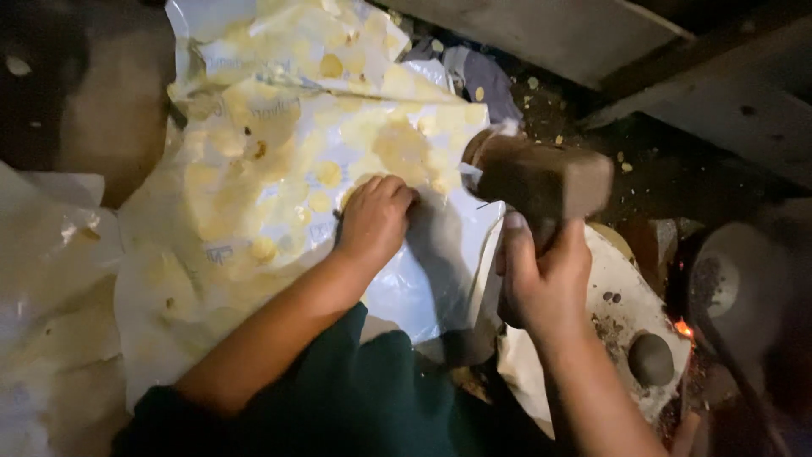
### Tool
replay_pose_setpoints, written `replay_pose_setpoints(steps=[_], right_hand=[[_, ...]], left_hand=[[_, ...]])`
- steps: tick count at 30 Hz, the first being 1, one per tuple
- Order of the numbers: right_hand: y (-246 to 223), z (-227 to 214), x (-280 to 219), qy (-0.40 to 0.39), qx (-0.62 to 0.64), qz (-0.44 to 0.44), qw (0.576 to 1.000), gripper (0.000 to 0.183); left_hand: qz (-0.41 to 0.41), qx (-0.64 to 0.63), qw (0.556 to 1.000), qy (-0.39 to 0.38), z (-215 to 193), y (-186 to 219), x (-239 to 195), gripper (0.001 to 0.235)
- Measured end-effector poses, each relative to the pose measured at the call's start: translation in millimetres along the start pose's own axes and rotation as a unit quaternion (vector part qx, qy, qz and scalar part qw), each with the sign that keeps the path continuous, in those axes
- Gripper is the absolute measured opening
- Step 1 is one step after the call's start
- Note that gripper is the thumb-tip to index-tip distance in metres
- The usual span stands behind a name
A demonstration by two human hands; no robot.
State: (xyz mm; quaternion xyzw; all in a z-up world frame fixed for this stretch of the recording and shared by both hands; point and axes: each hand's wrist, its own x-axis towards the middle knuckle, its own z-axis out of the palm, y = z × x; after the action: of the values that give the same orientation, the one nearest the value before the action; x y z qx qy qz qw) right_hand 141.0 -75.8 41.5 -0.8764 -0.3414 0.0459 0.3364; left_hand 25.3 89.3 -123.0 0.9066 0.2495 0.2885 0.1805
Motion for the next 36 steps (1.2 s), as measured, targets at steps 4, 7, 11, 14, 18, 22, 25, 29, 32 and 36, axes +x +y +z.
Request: replay_pose_setpoints(steps=[4, 7, 11, 14, 18, 22, 25, 29, 32, 36], right_hand=[[74.1, 79.1, -7.6, 0.088, -0.041, -0.048, 0.994, 0.031], [33.1, 97.2, -0.3, -0.204, -0.142, 0.042, 0.968, 0.05], [36.7, 85.0, 7.7, -0.248, -0.159, 0.046, 0.955, 0.042], [6.3, 58.7, 37.1, -0.233, -0.112, 0.005, 0.966, 0.052], [-12.0, 57.3, 6.4, -0.185, -0.114, 0.049, 0.975, 0.047], [19.2, 91.9, 4.8, -0.226, -0.14, 0.044, 0.963, 0.056], [-6.0, 67.1, 22.5, -0.214, -0.065, 0.019, 0.975, 0.05], [-56.8, 24.5, 6.9, -0.154, -0.026, 0.036, 0.987, 0.044], [-35.2, 39.4, -4.7, 0.012, 0.098, -0.053, 0.994, 0.028], [12.9, 99.0, -12.2, -0.133, -0.097, 0.035, 0.986, 0.041]], left_hand=[[0.01, 0.038, 0.999, 0.008, -20.7, -3.9, -1.8, 0.009], [-0.033, 0.077, 0.996, 0.007, -64.6, -8.9, -19.7, 0.023], [-0.023, 0.003, 1.0, 0.012, -54.9, -27.2, -48.4, 0.013], [-0.019, 0.012, 0.999, 0.031, -55.9, -34.5, -33.8, 0.023], [-0.031, -0.025, 0.998, 0.046, -51.8, -35.8, -43.2, 0.017], [-0.045, 0.019, 0.998, 0.04, -50.0, -34.6, -31.9, 0.018], [-0.041, -0.051, 0.998, 0.015, -51.4, -18.8, -16.4, 0.019], [-0.082, 0.01, 0.997, 0.007, -31.8, -12.3, -17.4, 0.029], [-0.071, 0.01, 0.997, 0.028, -50.2, -4.0, -13.5, 0.014], [-0.044, 0.083, 0.994, 0.047, -68.3, -20.7, -36.9, 0.007]])
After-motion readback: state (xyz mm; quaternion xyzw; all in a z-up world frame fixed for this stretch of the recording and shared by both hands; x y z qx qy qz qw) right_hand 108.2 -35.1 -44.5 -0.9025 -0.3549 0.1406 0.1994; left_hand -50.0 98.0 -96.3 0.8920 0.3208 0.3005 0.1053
